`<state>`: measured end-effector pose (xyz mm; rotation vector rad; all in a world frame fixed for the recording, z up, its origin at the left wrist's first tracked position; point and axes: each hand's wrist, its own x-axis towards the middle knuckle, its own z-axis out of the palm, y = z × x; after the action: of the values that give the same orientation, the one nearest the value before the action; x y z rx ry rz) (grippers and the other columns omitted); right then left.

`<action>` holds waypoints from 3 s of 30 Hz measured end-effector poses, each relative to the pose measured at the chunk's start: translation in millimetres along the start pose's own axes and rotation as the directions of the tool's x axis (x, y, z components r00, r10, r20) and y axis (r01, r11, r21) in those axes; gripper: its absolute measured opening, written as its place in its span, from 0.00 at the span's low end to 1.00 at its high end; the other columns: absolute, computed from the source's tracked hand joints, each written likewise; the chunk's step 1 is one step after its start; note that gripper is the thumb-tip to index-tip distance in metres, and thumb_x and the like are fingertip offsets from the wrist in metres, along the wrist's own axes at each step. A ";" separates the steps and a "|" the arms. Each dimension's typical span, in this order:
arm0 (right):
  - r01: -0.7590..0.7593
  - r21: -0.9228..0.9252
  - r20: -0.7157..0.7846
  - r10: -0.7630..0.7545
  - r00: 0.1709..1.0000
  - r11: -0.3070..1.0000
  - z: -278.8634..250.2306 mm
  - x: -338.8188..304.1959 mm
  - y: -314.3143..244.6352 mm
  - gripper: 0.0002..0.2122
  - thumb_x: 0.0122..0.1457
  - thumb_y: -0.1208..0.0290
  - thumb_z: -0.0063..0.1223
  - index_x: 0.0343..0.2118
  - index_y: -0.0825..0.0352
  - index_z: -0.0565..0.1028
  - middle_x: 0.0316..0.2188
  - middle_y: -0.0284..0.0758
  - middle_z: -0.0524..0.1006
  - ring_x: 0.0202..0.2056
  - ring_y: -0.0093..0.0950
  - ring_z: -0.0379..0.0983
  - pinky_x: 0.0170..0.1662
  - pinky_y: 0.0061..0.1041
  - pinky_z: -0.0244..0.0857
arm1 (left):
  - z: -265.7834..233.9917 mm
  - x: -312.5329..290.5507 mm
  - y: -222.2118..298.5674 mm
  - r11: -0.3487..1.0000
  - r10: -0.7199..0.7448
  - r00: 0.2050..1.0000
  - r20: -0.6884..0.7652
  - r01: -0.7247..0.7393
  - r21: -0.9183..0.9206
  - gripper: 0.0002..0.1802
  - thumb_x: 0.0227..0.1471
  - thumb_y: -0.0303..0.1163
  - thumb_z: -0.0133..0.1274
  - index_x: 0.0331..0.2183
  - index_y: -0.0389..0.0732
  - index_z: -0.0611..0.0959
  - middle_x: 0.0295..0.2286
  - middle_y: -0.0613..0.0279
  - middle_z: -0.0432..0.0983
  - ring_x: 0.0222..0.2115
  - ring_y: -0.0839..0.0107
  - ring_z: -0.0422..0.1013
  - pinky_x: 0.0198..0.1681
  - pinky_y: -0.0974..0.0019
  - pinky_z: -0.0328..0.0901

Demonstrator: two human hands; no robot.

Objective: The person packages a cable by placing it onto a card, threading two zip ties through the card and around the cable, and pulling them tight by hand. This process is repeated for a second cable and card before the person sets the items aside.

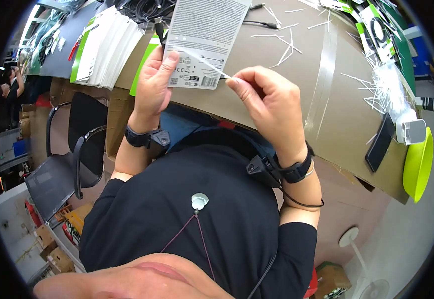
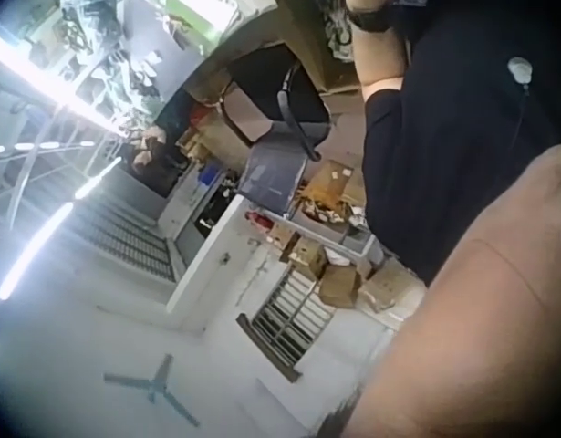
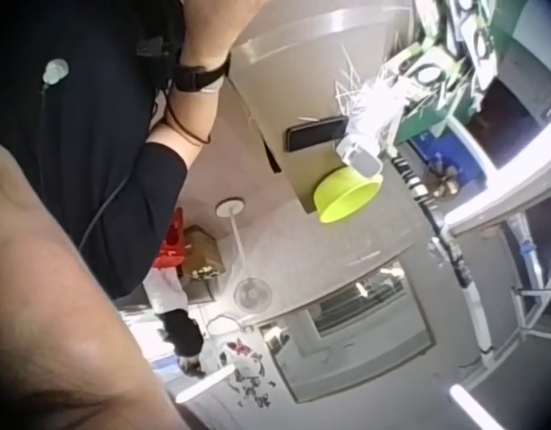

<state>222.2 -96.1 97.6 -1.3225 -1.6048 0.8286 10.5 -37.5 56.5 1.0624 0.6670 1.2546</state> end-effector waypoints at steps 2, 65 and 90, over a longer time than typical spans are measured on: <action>0.032 -0.042 -0.039 -0.034 0.999 0.999 4.1 1.3 -3.3 0.06 0.55 0.74 0.57 0.30 0.72 0.76 0.22 0.30 0.74 0.24 0.16 0.68 0.28 0.15 0.62 | 2.7 -1.6 3.7 0.983 0.073 0.997 0.009 -0.073 0.166 0.15 0.61 0.30 0.44 0.47 0.33 0.72 0.39 0.61 0.75 0.39 0.78 0.70 0.44 0.74 0.64; 0.519 -0.413 -0.085 -0.599 0.796 0.748 -1.3 11.6 4.6 0.06 0.51 0.74 0.60 0.31 0.68 0.78 0.31 0.35 0.77 0.34 0.29 0.72 0.37 0.24 0.66 | 37.5 -3.0 40.4 0.250 -0.092 0.806 0.585 -0.550 0.797 0.17 0.48 0.24 0.53 0.43 0.39 0.76 0.34 0.52 0.76 0.35 0.55 0.72 0.38 0.65 0.67; 0.325 -0.085 0.045 -0.322 0.946 0.942 4.8 -0.3 44.4 0.06 0.50 0.83 0.57 0.32 0.70 0.77 0.33 0.37 0.79 0.35 0.25 0.76 0.39 0.21 0.71 | 8.0 -21.9 -17.3 0.455 0.036 0.730 0.683 -0.621 0.639 0.13 0.43 0.16 0.57 0.36 0.37 0.81 0.34 0.55 0.77 0.34 0.61 0.75 0.36 0.67 0.70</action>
<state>235.4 -86.7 55.9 -1.0702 -1.8412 0.5814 19.8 -60.1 40.9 2.4423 0.5625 0.7757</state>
